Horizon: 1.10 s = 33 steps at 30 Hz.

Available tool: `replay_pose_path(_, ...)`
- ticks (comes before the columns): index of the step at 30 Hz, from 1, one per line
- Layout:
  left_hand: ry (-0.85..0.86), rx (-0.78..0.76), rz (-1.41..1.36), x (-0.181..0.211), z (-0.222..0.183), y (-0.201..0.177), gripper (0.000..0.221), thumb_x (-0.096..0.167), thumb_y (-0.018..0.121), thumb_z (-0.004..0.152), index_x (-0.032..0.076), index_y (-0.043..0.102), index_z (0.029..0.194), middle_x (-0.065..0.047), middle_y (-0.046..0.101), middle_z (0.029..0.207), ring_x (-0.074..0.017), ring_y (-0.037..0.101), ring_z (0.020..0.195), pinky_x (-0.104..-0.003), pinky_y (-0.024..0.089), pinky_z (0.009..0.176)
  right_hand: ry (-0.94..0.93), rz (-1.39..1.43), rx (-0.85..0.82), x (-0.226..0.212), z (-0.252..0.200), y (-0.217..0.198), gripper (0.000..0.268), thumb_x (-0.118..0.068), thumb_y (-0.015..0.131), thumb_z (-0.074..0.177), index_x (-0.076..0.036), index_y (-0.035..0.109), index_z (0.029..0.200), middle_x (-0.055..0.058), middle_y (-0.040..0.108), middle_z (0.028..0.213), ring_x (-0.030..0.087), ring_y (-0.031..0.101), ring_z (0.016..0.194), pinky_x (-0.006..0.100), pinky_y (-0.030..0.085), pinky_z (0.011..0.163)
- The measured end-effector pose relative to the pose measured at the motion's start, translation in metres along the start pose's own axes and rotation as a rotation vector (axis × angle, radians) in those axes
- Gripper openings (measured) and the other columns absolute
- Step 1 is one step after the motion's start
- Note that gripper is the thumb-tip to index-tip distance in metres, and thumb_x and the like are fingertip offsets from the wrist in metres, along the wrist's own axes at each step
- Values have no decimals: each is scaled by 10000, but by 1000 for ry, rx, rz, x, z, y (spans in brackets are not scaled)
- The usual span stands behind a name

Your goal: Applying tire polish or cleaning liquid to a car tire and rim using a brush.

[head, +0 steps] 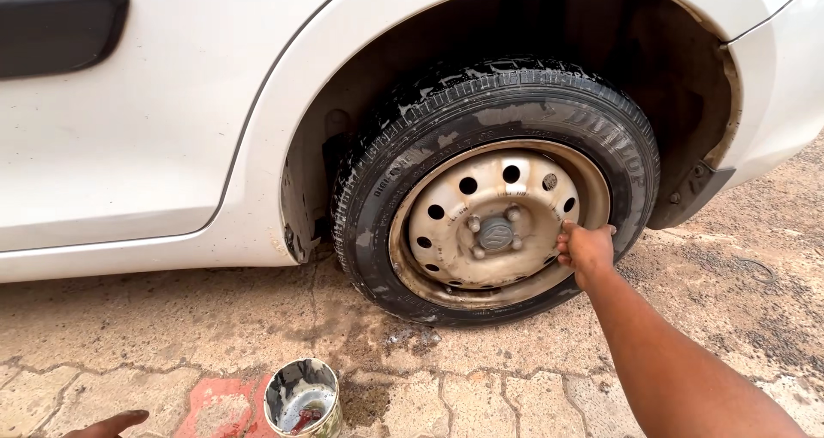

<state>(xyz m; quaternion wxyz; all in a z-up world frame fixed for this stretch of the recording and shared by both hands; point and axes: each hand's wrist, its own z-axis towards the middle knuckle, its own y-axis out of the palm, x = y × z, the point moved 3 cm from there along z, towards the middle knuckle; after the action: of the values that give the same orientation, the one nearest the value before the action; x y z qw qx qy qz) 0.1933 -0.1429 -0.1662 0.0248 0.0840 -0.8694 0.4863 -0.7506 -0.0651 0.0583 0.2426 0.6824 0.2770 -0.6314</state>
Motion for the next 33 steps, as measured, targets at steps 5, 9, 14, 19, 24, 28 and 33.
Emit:
replay_pose_path(5, -41, 12, -23, 78, -42, 32, 780, 646, 642, 919, 300, 417, 1580, -20, 827, 1169, -166, 760, 1195, -371, 569, 1183, -34, -46, -8, 5, 8, -3, 789, -198, 666, 1006, 118, 164, 1526, 59, 672, 851, 121, 617, 663, 316, 551, 590)
replay_pose_path(9, -25, 11, -6, 128, -133, -4, 800, 670, 600, 904, 308, 387, 1585, -39, 743, 1401, -227, 622, 1399, -414, 414, 1269, -112, -196, 42, 2, 9, -8, 513, -215, 730, 1003, 164, 616, 1330, 143, 744, 978, 155, 695, 750, 307, 558, 598)
replay_pose_path(14, -60, 258, -210, 174, -187, -37, 1048, 653, 562, 924, 340, -123, 1652, -163, 566, 1498, -349, 495, 1445, -481, 394, 1245, -669, -407, 408, -72, -70, 5, 458, -213, 733, 1111, -12, 433, 1392, 165, 698, 1014, 349, 699, 958, 516, 529, 947)
replay_pose_path(19, -48, 233, -145, 221, -234, -60, 1080, 624, 559, 941, 382, -240, 1625, -169, 596, 1470, -324, 538, 1418, -494, 375, 1254, -1013, -506, 117, -104, -112, 54, 594, -215, 686, 1076, -88, 339, 1541, 125, 695, 918, 253, 688, 826, 423, 576, 808)
replay_pose_path(24, -50, 217, -153, 265, -266, -75, 1037, 530, 600, 961, 449, -190, 1628, -142, 649, 1403, -285, 648, 1322, -473, 431, 1223, -986, -944, -321, -82, -158, 110, 744, -344, 618, 1008, -235, 236, 1636, 99, 699, 1091, 224, 683, 845, 391, 588, 739)
replay_pose_path(28, 133, 253, -41, 282, -284, -79, 1022, 449, 663, 949, 484, -111, 1616, -154, 612, 1397, -334, 597, 1299, -495, 456, 1140, -699, -1707, -1129, 0, -174, 142, 847, -491, 651, 963, -349, 149, 1630, 40, 625, 1436, 232, 617, 1291, 419, 490, 1130)
replay_pose_path(33, 74, 258, -69, 293, -311, -92, 1079, 424, 647, 966, 422, -196, 1640, -145, 556, 1495, -349, 564, 1342, -493, 443, 1162, -595, -1728, -1294, 16, -175, 157, 832, -547, 633, 960, -365, 169, 1626, 12, 603, 1497, 209, 600, 1370, 401, 462, 1210)
